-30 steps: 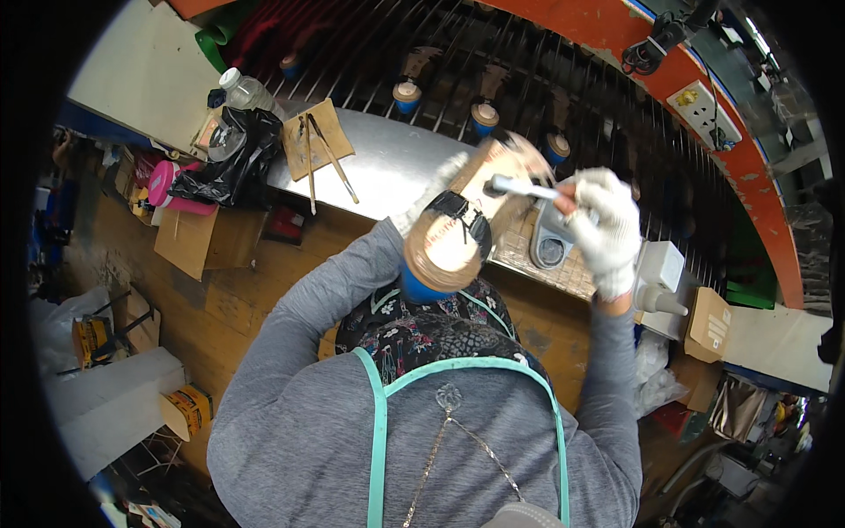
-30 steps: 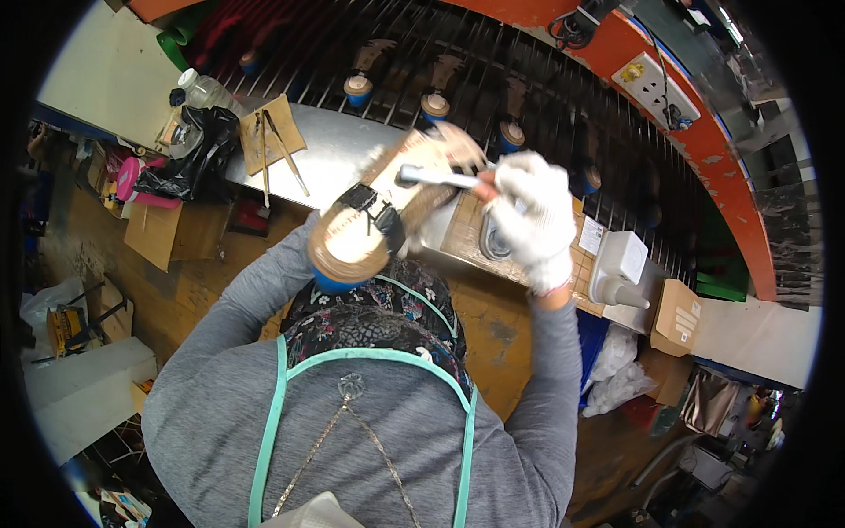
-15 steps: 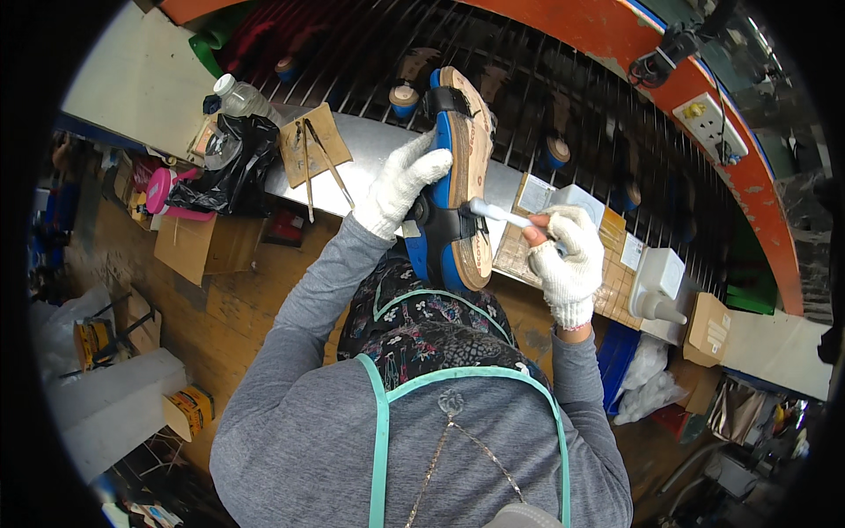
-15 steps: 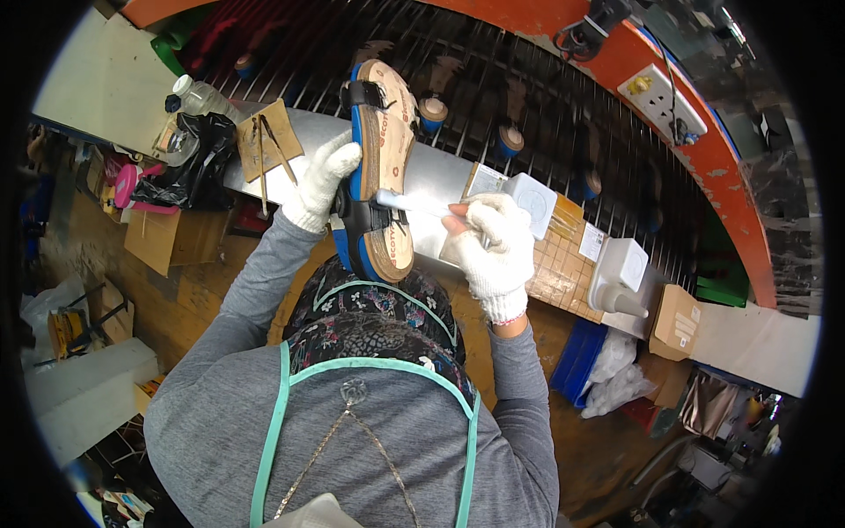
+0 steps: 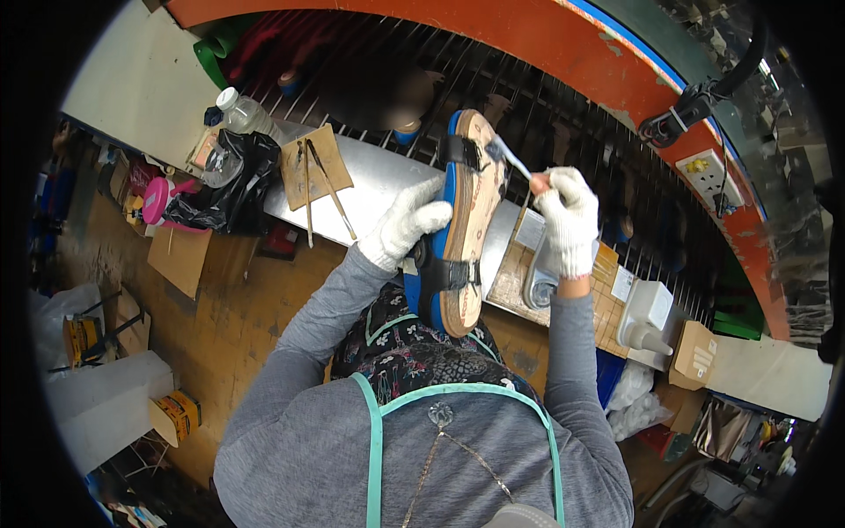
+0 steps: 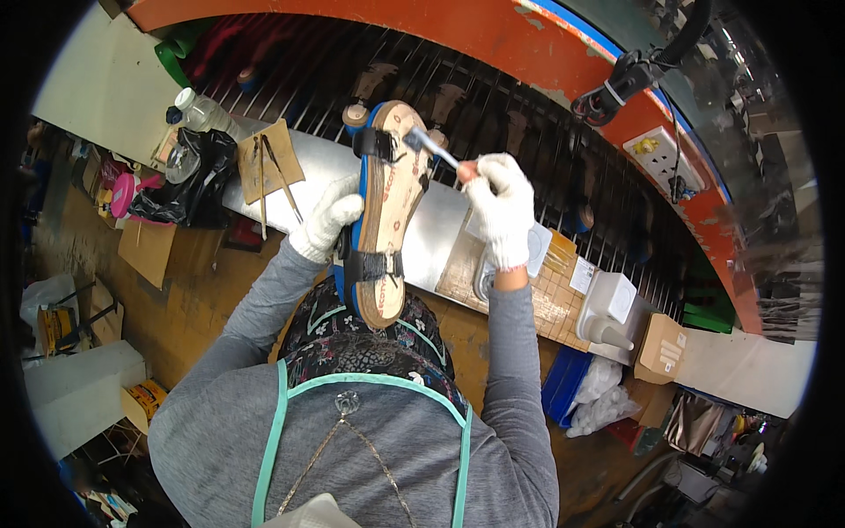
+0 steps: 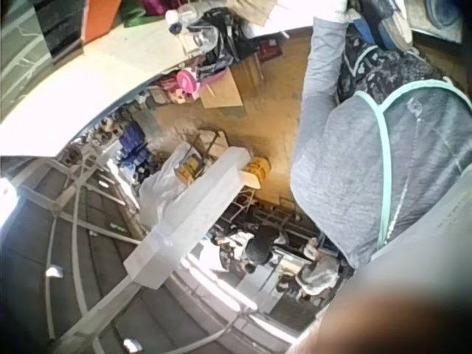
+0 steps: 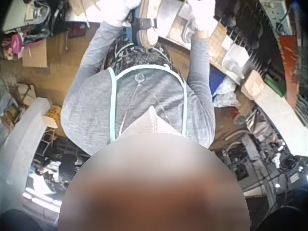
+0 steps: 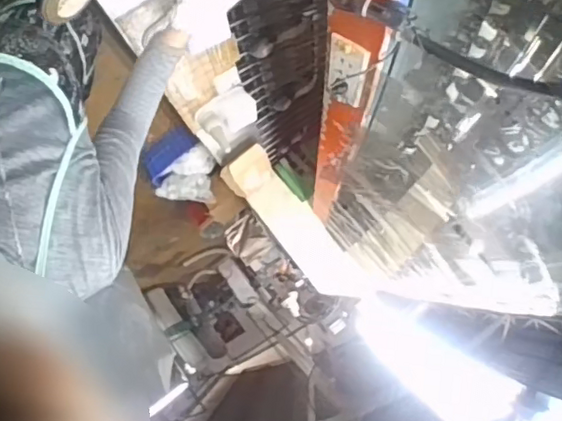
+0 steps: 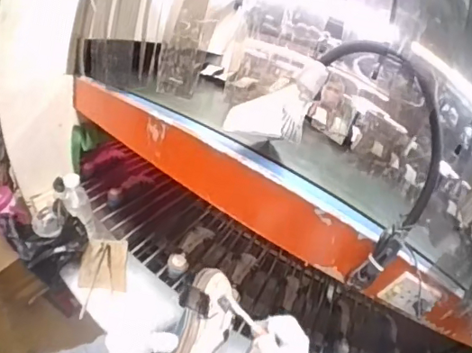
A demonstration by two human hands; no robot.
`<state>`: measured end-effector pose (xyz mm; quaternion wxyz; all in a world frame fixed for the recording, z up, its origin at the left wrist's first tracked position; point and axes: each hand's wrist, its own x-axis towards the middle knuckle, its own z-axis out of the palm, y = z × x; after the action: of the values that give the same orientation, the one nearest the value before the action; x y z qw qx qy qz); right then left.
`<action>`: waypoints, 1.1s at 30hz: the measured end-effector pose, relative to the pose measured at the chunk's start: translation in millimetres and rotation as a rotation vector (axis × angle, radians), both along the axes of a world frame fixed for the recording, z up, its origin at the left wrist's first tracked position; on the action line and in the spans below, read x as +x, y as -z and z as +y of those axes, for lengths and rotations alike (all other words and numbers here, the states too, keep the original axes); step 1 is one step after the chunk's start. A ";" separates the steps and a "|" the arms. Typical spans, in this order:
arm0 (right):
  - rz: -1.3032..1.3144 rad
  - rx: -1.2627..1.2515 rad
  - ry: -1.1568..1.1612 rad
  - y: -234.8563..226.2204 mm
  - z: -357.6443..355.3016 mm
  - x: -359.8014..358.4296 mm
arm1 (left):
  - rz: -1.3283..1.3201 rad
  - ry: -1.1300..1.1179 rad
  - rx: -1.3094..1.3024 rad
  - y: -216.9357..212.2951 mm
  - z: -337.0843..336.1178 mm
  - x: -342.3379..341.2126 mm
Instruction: The person holds a blue shoe on a last and repeatedly applies a dark liquid to the sole and heel with a small brush. They dip the brush into a container on the workbench and rotate the shoe to cover different areas.
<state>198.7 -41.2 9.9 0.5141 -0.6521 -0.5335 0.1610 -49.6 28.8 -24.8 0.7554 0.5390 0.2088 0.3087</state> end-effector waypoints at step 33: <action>1.072 0.042 0.274 161.1 350.0 -159.1 | -0.074 -0.626 -0.460 74.4 71.8 -129.0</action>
<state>39.6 308.8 -151.2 0.7428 -0.5318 -0.1105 0.3914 -178.6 100.6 -99.2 0.7328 0.2540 0.3996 0.4887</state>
